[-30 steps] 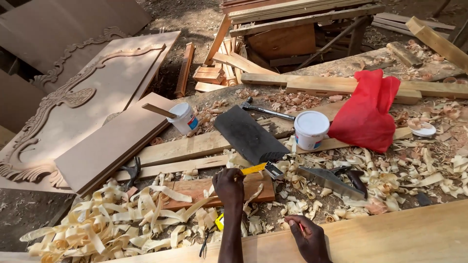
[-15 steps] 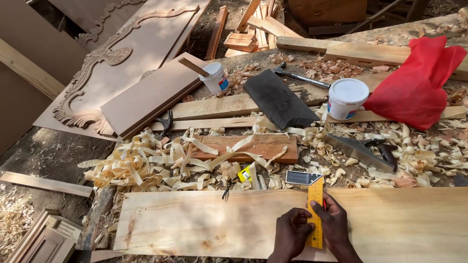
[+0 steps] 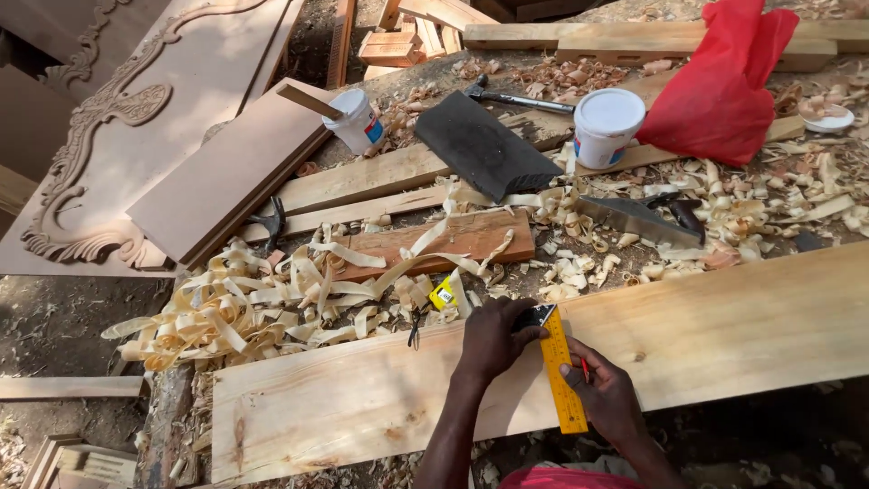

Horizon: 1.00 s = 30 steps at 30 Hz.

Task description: The person measures a long wooden plank using a tape measure and a speed square, marking the wood with a pencil. They repeatedly align the tools to draw straight lines and measure specific lengths on the plank's surface.

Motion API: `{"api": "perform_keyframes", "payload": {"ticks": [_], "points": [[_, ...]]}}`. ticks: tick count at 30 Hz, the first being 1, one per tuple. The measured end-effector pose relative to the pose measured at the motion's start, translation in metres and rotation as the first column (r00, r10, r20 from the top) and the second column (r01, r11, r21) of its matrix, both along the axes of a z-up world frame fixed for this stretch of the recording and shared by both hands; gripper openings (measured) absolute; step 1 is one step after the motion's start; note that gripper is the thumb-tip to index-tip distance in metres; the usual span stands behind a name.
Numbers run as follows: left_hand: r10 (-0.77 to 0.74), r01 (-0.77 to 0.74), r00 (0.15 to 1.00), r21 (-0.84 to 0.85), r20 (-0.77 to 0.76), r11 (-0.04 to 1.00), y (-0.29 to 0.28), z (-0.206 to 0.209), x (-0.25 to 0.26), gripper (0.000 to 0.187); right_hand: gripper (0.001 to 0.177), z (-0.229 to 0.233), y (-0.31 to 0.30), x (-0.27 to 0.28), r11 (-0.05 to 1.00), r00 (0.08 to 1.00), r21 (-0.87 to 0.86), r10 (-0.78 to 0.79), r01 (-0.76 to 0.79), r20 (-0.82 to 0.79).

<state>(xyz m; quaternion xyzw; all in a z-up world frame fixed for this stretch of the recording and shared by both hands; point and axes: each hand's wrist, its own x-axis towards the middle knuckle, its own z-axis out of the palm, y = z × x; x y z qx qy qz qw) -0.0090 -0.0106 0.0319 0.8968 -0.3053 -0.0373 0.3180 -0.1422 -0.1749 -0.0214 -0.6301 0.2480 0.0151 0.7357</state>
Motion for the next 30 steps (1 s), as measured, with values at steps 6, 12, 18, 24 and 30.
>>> {"api": "perform_keyframes", "payload": {"ticks": [6, 12, 18, 24, 30], "points": [[0.134, -0.135, 0.990, 0.030, 0.043, 0.990, -0.003, -0.070, 0.071, 0.049, 0.056, 0.020, -0.004, -0.056, 0.959, 0.995, -0.267, -0.103, 0.096, -0.015], [0.041, -0.045, 0.998, 0.090, 0.050, 0.995, -0.032, -0.061, 0.035, 0.035, 0.049, 0.018, -0.005, -0.093, 0.938, 0.971, -0.253, -0.218, 0.237, 0.101], [-0.036, 0.027, 0.995, 0.100, 0.091, 0.995, -0.024, -0.061, 0.029, 0.053, 0.060, -0.005, -0.028, -0.088, 0.945, 0.944, -0.204, -0.196, 0.255, 0.267], [-0.042, 0.015, 0.991, 0.205, 0.129, 0.979, -0.028, -0.058, 0.021, 0.062, 0.028, 0.010, -0.035, -0.048, 0.898, 0.946, -0.349, -0.179, 0.270, 0.271], [-0.072, 0.046, 0.989, 0.193, 0.129, 0.980, -0.024, -0.057, 0.019, 0.062, 0.029, 0.009, -0.036, 0.004, 0.871, 0.934, -0.419, -0.112, 0.257, 0.340]]}}
